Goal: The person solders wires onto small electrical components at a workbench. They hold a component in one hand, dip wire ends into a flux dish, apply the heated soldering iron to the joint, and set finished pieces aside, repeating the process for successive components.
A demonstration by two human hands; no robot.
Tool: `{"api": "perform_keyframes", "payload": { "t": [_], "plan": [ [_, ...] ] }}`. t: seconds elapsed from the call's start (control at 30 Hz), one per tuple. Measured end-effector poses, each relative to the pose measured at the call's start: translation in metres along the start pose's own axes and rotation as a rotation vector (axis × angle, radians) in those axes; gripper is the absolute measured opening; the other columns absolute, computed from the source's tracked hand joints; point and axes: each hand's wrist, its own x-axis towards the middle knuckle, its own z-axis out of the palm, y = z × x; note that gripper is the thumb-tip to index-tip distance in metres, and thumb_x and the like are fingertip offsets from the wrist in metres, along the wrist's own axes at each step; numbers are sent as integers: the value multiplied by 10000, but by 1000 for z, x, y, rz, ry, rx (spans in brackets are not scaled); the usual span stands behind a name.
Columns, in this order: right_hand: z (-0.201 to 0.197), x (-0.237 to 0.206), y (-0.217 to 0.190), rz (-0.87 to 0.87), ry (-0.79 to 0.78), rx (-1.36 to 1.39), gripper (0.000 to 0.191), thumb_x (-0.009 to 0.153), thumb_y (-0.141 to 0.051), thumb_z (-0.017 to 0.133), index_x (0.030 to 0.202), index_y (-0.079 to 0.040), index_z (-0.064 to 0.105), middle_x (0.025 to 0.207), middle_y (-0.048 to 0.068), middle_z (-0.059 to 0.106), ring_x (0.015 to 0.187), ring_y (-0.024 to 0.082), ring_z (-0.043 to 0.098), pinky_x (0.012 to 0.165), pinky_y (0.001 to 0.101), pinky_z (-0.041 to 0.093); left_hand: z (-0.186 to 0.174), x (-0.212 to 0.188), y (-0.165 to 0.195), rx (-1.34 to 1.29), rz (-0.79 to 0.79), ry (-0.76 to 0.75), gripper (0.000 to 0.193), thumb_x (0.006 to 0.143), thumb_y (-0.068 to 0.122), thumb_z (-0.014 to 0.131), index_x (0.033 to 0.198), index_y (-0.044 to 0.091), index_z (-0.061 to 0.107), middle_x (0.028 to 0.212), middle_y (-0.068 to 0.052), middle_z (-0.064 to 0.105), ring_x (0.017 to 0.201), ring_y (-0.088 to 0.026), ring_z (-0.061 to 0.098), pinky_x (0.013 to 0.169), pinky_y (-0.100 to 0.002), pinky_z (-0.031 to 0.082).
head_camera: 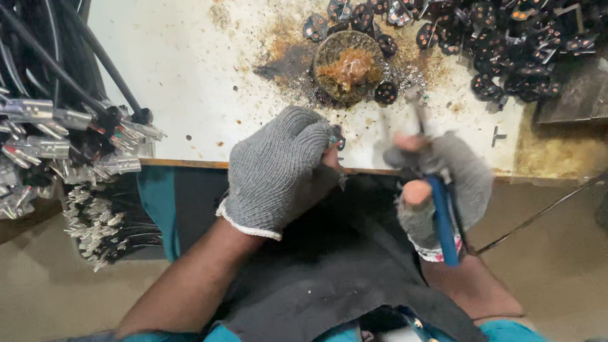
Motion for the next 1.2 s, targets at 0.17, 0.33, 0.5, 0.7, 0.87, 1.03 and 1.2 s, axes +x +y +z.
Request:
{"api": "perform_keyframes", "payload": {
  "t": [0.17, 0.33, 0.5, 0.7, 0.87, 1.03, 1.2],
  "plan": [
    [7, 33, 9, -39, 90, -241, 474, 1090, -241, 817, 1365, -41, 486, 1121, 138, 715, 986, 224, 753, 883, 326, 583, 2, 2, 3, 31, -13, 13, 129, 788, 155, 776, 893, 131, 704, 915, -68, 677, 800, -286, 682, 652, -416, 541],
    [14, 60, 13, -304, 109, -715, 523, 864, -26, 865, 1265, -29, 529, 982, 77, 750, 978, 303, 696, 937, 454, 507, 2, 3, 2, 24, 3, 20, 141, 790, 148, 773, 917, 132, 714, 923, -62, 679, 813, -281, 691, 663, -406, 548],
    [8, 29, -10, -147, -68, -716, 180, 888, -81, 896, 990, -89, 747, 890, 82, 725, 812, 245, 704, 759, 362, 538, 2, 1, 0, 13, 3, 36, 128, 800, 141, 769, 904, 119, 697, 946, -75, 681, 827, -282, 693, 674, -402, 552],
    [7, 18, -8, -34, -34, -628, 222, 829, -186, 931, 908, -105, 740, 826, 59, 713, 741, 238, 696, 714, 349, 521, 4, 1, -2, -5, 8, 8, 137, 818, 138, 769, 919, 115, 679, 952, -74, 672, 838, -285, 690, 676, -403, 550],
    [15, 28, -6, 12, 0, -746, 297, 790, -220, 946, 866, -80, 696, 826, 66, 703, 780, 271, 683, 745, 378, 524, 1, 1, -1, -9, 6, -6, 140, 818, 145, 768, 903, 114, 662, 935, -76, 662, 833, -290, 686, 670, -408, 547],
    [17, 29, -25, 171, -80, -524, 136, 889, -116, 784, 1020, -102, 753, 915, 46, 732, 831, 218, 743, 779, 347, 575, 1, 2, -2, -21, 0, 4, 132, 809, 139, 762, 891, 122, 660, 934, -73, 665, 817, -286, 685, 658, -404, 546],
    [20, 56, -22, -93, -216, -827, 134, 817, -94, 819, 931, -144, 770, 816, 97, 705, 774, 334, 663, 727, 441, 503, 2, 2, -2, -11, -7, 5, 130, 805, 130, 763, 886, 127, 661, 930, -68, 664, 816, -284, 687, 656, -403, 545]
  ]
}}
